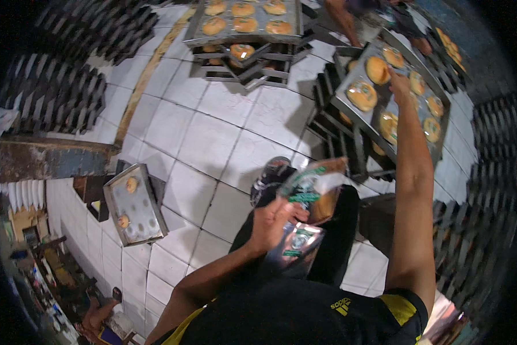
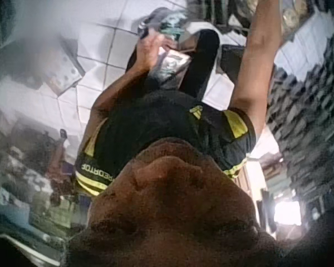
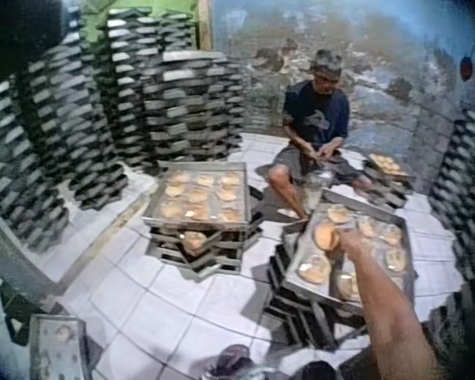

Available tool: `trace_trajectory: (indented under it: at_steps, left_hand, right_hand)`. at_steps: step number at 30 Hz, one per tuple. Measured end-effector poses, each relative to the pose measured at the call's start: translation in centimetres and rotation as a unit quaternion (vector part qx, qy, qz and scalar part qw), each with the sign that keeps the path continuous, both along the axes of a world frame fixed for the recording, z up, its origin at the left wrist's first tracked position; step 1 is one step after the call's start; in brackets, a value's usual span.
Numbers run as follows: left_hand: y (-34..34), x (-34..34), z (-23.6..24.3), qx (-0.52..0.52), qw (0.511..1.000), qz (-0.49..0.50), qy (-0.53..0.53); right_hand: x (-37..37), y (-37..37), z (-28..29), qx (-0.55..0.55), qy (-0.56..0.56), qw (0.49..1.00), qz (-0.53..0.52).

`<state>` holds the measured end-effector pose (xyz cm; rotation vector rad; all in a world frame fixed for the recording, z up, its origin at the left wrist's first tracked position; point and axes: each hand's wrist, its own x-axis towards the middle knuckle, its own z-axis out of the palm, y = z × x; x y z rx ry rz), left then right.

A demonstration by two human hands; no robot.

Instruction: The person places baked rolls into individual plastic bags and then puts the bagged rolls into a cardboard box.

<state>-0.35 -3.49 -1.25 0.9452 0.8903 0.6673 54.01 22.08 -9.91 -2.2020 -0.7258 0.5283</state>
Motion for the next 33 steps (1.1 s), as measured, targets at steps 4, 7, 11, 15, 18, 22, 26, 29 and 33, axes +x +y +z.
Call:
trace_trajectory:
  at_steps: [4,7,11,15,18,22,26,29,33]
  left_hand:
    - [-0.1,0.1,-0.3,0.040,0.999,-0.010,0.021]
    - [-0.4,0.4,0.0,0.028,0.999,0.012,0.025]
    - [0.6,1.1,-0.8,0.024,0.999,0.007,-0.020]
    - [0.6,0.4,-0.6,-0.020,0.994,0.080,-0.075]
    - [1.7,-0.2,-0.6,-0.075,0.977,0.129,-0.154]
    - [5.0,0.2,-0.6,-0.165,0.963,0.140,-0.162]
    - [4.0,2.4,2.0,-0.175,0.958,0.157,-0.167]
    - [1.7,3.1,4.8,-0.186,0.959,0.068,-0.203]
    - [-0.8,1.3,6.4,-0.197,0.965,-0.006,-0.170]
  right_hand:
    - [-3.4,3.0,-0.8,0.072,0.136,0.988,0.001]
    - [-4.8,2.4,0.4,0.105,0.172,0.974,0.100]
    - [-3.9,-0.1,1.2,0.053,0.147,0.983,0.092]
    - [-15.8,-9.8,11.7,0.318,0.356,0.872,0.108]
    - [-22.5,-20.8,16.9,0.358,0.562,0.726,0.173]
    - [-34.8,-31.7,19.6,0.306,0.340,0.865,0.208]
    - [-39.2,-36.0,15.8,0.345,-0.209,0.820,0.405]
    - [-38.6,-36.5,14.3,0.332,-0.248,0.866,0.280]
    - [-40.2,-36.1,18.0,0.290,-0.329,0.843,0.312]
